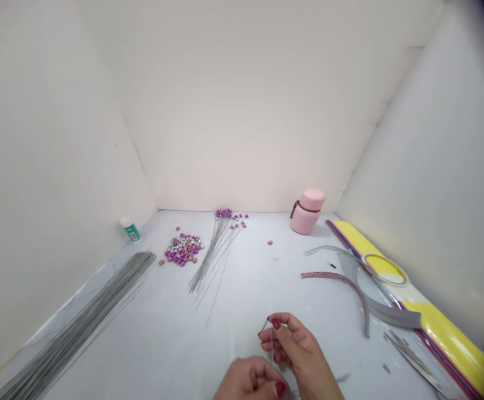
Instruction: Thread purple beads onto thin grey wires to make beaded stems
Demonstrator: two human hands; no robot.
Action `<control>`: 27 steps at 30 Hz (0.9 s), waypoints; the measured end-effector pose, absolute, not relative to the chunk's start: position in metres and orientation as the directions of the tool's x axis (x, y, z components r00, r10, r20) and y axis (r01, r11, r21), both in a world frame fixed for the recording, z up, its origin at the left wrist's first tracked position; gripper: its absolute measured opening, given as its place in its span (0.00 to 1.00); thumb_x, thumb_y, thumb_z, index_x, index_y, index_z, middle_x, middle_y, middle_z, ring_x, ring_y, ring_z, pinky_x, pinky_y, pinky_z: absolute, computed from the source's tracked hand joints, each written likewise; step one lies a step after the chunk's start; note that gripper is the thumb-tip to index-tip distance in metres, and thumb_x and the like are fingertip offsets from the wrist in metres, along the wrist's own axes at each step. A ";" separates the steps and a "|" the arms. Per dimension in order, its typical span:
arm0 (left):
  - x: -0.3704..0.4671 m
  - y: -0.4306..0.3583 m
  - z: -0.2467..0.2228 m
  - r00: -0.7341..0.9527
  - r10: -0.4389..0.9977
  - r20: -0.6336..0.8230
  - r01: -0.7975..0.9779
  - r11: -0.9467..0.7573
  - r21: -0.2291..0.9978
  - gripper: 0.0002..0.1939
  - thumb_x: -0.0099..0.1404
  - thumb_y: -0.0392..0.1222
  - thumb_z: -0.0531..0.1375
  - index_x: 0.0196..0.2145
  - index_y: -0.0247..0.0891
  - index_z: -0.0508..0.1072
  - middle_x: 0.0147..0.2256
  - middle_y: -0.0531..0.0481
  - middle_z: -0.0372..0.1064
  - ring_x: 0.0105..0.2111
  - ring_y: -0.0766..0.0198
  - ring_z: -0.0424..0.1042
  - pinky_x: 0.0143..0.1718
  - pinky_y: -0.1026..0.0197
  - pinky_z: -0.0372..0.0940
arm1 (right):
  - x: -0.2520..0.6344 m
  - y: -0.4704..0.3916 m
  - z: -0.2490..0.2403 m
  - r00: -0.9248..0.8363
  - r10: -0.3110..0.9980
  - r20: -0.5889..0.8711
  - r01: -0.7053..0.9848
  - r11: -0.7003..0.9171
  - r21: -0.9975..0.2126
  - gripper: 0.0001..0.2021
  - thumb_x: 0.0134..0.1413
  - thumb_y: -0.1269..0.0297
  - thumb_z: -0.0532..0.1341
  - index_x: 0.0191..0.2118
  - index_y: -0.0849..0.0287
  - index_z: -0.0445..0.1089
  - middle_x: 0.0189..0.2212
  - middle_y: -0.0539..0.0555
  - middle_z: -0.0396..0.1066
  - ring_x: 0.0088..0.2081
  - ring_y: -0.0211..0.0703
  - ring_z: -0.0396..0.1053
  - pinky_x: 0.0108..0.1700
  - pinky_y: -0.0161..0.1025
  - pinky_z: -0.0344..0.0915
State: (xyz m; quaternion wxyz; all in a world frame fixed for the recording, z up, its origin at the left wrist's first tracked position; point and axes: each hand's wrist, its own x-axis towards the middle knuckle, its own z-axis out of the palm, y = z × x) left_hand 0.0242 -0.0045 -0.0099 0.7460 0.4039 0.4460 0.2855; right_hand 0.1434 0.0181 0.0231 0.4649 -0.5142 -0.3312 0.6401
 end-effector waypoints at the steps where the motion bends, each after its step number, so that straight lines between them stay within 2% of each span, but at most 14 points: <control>1: 0.018 0.002 -0.006 0.390 0.813 -0.432 -0.024 0.478 0.878 0.17 0.49 0.52 0.59 0.25 0.33 0.67 0.15 0.55 0.61 0.12 0.74 0.54 0.16 0.69 0.51 | 0.144 0.018 0.023 -0.041 0.937 -0.348 -0.260 -0.346 -0.901 0.13 0.45 0.57 0.60 0.34 0.61 0.62 0.24 0.54 0.71 0.24 0.38 0.65 0.24 0.32 0.56; 3: 0.003 0.016 0.004 0.280 0.885 -0.373 0.065 0.370 0.927 0.14 0.54 0.48 0.55 0.31 0.33 0.68 0.16 0.55 0.63 0.12 0.73 0.56 0.15 0.69 0.52 | 0.145 0.018 0.022 -0.043 0.943 -0.329 -0.250 -0.329 -0.910 0.14 0.44 0.56 0.60 0.34 0.60 0.63 0.25 0.53 0.71 0.24 0.37 0.65 0.24 0.32 0.56; 5: -0.013 0.030 0.015 0.173 0.927 -0.331 0.218 0.292 0.931 0.14 0.56 0.46 0.52 0.33 0.34 0.70 0.16 0.54 0.65 0.12 0.70 0.57 0.14 0.69 0.52 | 0.146 0.018 0.020 -0.057 0.949 -0.311 -0.221 -0.316 -0.923 0.13 0.45 0.55 0.60 0.32 0.60 0.64 0.25 0.53 0.71 0.23 0.36 0.64 0.23 0.32 0.55; 6: -0.019 0.036 0.020 0.137 0.956 -0.260 0.315 0.207 0.926 0.14 0.57 0.46 0.51 0.34 0.35 0.71 0.18 0.52 0.67 0.13 0.69 0.60 0.15 0.68 0.54 | 0.146 0.018 0.018 -0.069 0.949 -0.308 -0.206 -0.316 -0.926 0.13 0.45 0.55 0.60 0.32 0.60 0.64 0.24 0.52 0.70 0.23 0.36 0.64 0.23 0.32 0.55; 8: -0.031 0.045 0.027 0.078 0.991 -0.113 0.501 0.059 0.863 0.14 0.58 0.45 0.50 0.34 0.37 0.72 0.18 0.51 0.69 0.16 0.66 0.64 0.19 0.66 0.56 | 0.148 0.019 0.013 -0.098 0.945 -0.311 -0.179 -0.324 -0.929 0.14 0.45 0.54 0.59 0.31 0.60 0.64 0.23 0.52 0.70 0.21 0.35 0.63 0.22 0.32 0.54; 10: -0.040 0.052 0.031 0.019 1.000 -0.010 0.597 -0.004 0.802 0.14 0.57 0.45 0.51 0.35 0.38 0.73 0.20 0.50 0.71 0.20 0.63 0.67 0.24 0.64 0.58 | 0.151 0.020 0.007 -0.113 0.942 -0.316 -0.156 -0.331 -0.931 0.15 0.44 0.52 0.59 0.31 0.60 0.64 0.23 0.52 0.69 0.20 0.35 0.62 0.20 0.31 0.53; 14: -0.061 0.066 0.029 -0.115 0.986 0.117 0.674 -0.009 0.739 0.12 0.58 0.42 0.51 0.34 0.40 0.73 0.28 0.47 0.72 0.29 0.58 0.68 0.34 0.60 0.57 | 0.153 0.022 -0.005 -0.134 0.941 -0.312 -0.107 -0.327 -0.939 0.17 0.43 0.50 0.59 0.31 0.60 0.65 0.23 0.52 0.69 0.19 0.35 0.62 0.19 0.32 0.52; 18: -0.082 0.089 0.021 -0.214 0.948 0.235 0.723 -0.008 0.691 0.13 0.59 0.36 0.50 0.38 0.40 0.71 0.38 0.43 0.67 0.40 0.54 0.62 0.42 0.56 0.52 | 0.151 0.020 -0.007 -0.094 0.960 -0.264 -0.094 -0.272 -0.958 0.14 0.46 0.52 0.58 0.31 0.60 0.65 0.21 0.51 0.68 0.19 0.34 0.60 0.20 0.31 0.51; 21: -0.090 0.105 0.015 -0.252 0.928 0.273 0.724 -0.006 0.690 0.12 0.58 0.35 0.51 0.38 0.40 0.71 0.37 0.43 0.64 0.42 0.52 0.59 0.43 0.54 0.51 | 0.151 0.019 -0.005 -0.076 0.969 -0.237 -0.062 -0.241 -0.968 0.14 0.46 0.53 0.58 0.31 0.60 0.66 0.21 0.51 0.67 0.19 0.34 0.60 0.20 0.32 0.52; 27: -0.095 0.121 0.010 -0.283 0.930 0.233 0.612 -0.013 0.791 0.06 0.54 0.35 0.56 0.23 0.38 0.72 0.32 0.45 0.65 0.41 0.53 0.60 0.45 0.55 0.52 | 0.162 0.023 0.009 -0.090 0.973 -0.211 0.068 -0.205 -0.976 0.13 0.51 0.54 0.54 0.34 0.60 0.64 0.25 0.53 0.68 0.23 0.37 0.62 0.24 0.33 0.57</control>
